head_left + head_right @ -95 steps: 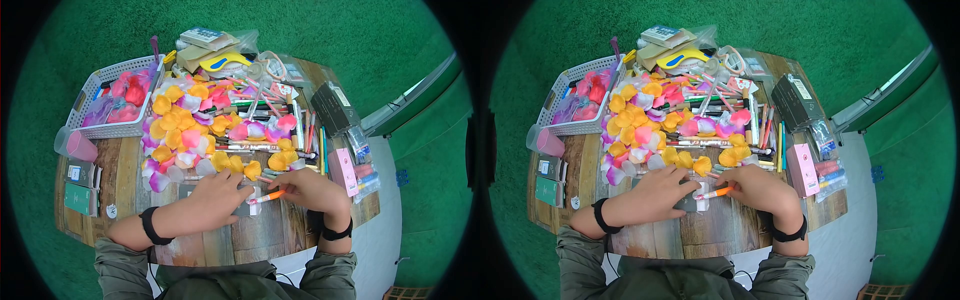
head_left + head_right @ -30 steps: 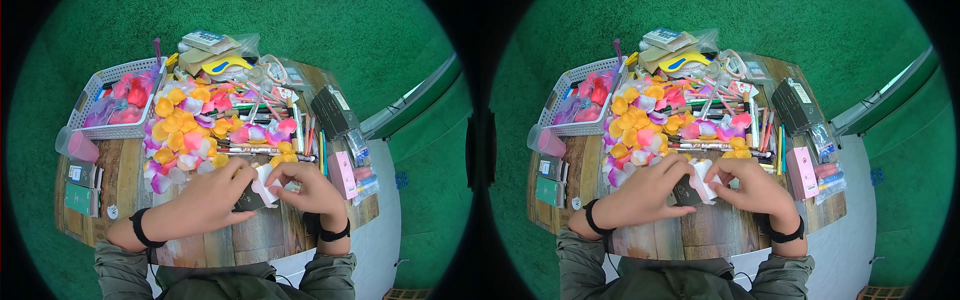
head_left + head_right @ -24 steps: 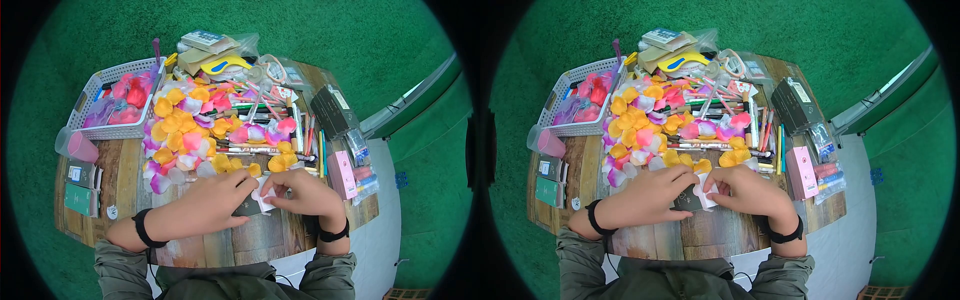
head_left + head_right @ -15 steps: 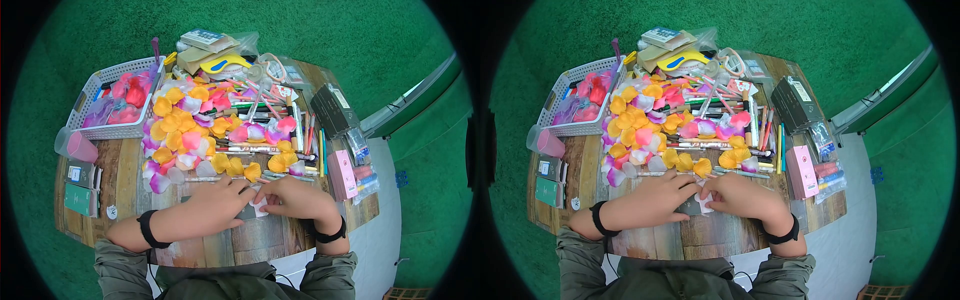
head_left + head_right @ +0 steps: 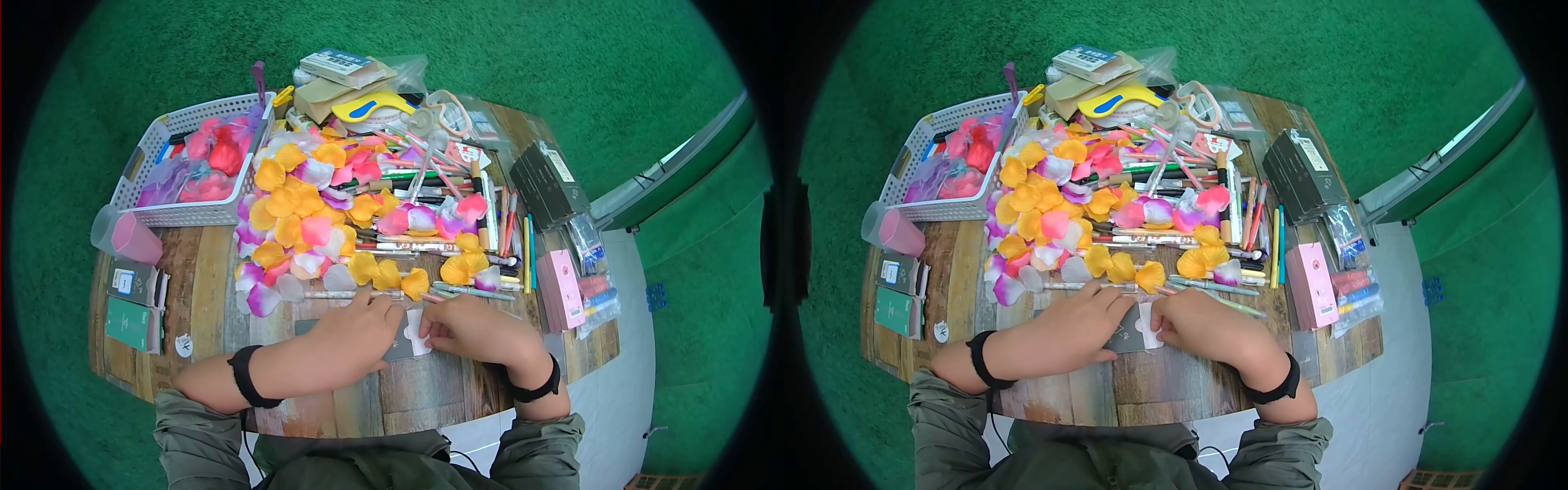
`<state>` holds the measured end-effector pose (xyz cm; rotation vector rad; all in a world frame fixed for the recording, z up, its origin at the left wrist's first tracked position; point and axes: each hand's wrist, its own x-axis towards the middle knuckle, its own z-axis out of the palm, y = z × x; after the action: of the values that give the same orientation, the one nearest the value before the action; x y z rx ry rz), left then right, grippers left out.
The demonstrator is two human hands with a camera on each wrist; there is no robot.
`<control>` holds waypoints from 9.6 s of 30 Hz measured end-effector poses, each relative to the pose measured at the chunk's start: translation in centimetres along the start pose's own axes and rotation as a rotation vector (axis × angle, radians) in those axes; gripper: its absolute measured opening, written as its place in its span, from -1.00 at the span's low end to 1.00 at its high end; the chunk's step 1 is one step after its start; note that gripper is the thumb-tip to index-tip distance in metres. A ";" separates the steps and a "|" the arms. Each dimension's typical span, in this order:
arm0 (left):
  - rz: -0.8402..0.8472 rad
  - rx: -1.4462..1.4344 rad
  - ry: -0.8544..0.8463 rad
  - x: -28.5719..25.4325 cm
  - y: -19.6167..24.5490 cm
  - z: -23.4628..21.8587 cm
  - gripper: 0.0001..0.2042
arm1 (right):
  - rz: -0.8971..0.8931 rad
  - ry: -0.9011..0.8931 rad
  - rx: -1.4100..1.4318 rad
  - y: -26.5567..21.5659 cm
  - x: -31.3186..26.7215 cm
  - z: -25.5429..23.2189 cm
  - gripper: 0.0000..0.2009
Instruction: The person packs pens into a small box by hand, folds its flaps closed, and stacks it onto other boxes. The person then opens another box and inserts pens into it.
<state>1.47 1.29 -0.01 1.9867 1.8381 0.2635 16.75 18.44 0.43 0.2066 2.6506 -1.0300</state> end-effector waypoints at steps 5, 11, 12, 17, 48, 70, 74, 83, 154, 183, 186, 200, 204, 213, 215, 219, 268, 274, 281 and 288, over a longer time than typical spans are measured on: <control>0.009 0.051 0.007 0.1 0.1 0.0 -0.29 | 0.034 -0.009 0.008 0.1 0.1 0.3 -0.87; -0.006 0.112 0.016 -0.1 0.1 0.1 -0.33 | 0.029 0.003 -0.023 0.0 0.1 0.3 -0.88; 0.012 0.136 0.053 -0.3 0.0 0.2 -0.36 | 0.033 0.030 -0.036 -0.4 0.0 0.1 -0.89; -0.023 0.114 0.116 -0.8 -2.4 -2.0 -0.61 | 0.001 0.155 -0.030 -0.8 0.9 -0.2 -0.87; -0.289 0.287 0.368 1.9 -9.1 -1.4 -0.89 | -0.021 0.349 -0.314 -1.5 10.8 0.7 -0.80; 0.007 -0.123 0.498 0.9 -2.9 -3.8 -0.78 | -0.018 0.575 -0.009 -3.6 -0.1 -3.8 -0.74; 0.013 -0.125 0.429 0.8 -2.3 -3.4 -0.76 | -0.068 0.533 0.036 -1.6 -1.7 -4.1 -0.78; 0.160 -0.331 0.327 1.2 -1.1 -1.5 -0.76 | 0.004 0.397 0.069 0.1 -2.8 -4.2 -0.78; 0.131 0.018 0.128 0.4 -0.2 -1.3 -0.40 | 0.022 -0.032 0.119 0.1 -2.0 -1.7 -0.75; 0.214 -0.284 0.633 1.0 0.0 -2.0 -0.31 | -0.410 0.614 0.127 -2.8 -3.2 -3.1 -0.57; 0.263 -0.272 0.674 1.3 -0.2 -1.8 -0.24 | -0.414 0.613 0.111 -2.4 -3.1 -3.0 -0.63; 0.244 -0.334 0.704 1.5 -0.1 -1.6 -0.21 | -0.391 0.794 0.463 -2.4 -2.0 -1.1 -0.65; 0.194 -0.342 0.682 1.5 0.0 -1.5 -0.23 | -0.423 0.771 0.351 -2.2 -2.0 -1.6 -0.62; 0.172 -0.371 0.676 1.5 0.1 -1.3 -0.25 | -0.426 0.745 0.099 -2.8 -2.3 -2.1 -0.64; 0.171 -0.367 0.682 1.5 0.1 -1.3 -0.25 | -0.426 0.745 0.116 -3.0 -2.3 -2.1 -0.63; 0.155 -0.304 0.710 1.5 0.2 -1.1 -0.24 | -0.426 0.760 0.143 -2.9 -2.1 -1.9 -0.64; 0.124 -0.799 0.819 1.5 0.2 -2.5 -0.85 | -0.347 0.901 0.233 -2.2 -1.5 -1.3 -0.80; 0.078 -0.871 0.835 1.5 0.6 -2.3 -0.79 | -0.340 0.874 0.270 -2.4 -1.7 -1.3 -0.78; 0.142 -0.695 0.826 1.4 0.1 -2.4 -0.78 | -0.342 0.853 0.309 -2.5 -1.8 -1.4 -0.78; 0.184 -0.668 0.849 1.4 0.0 -2.3 -0.80 | -0.343 0.842 0.342 -2.5 -1.8 -1.4 -0.78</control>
<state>0.68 3.09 1.80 1.6345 1.6156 1.7349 17.59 17.51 3.56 0.3204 3.2876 -1.8421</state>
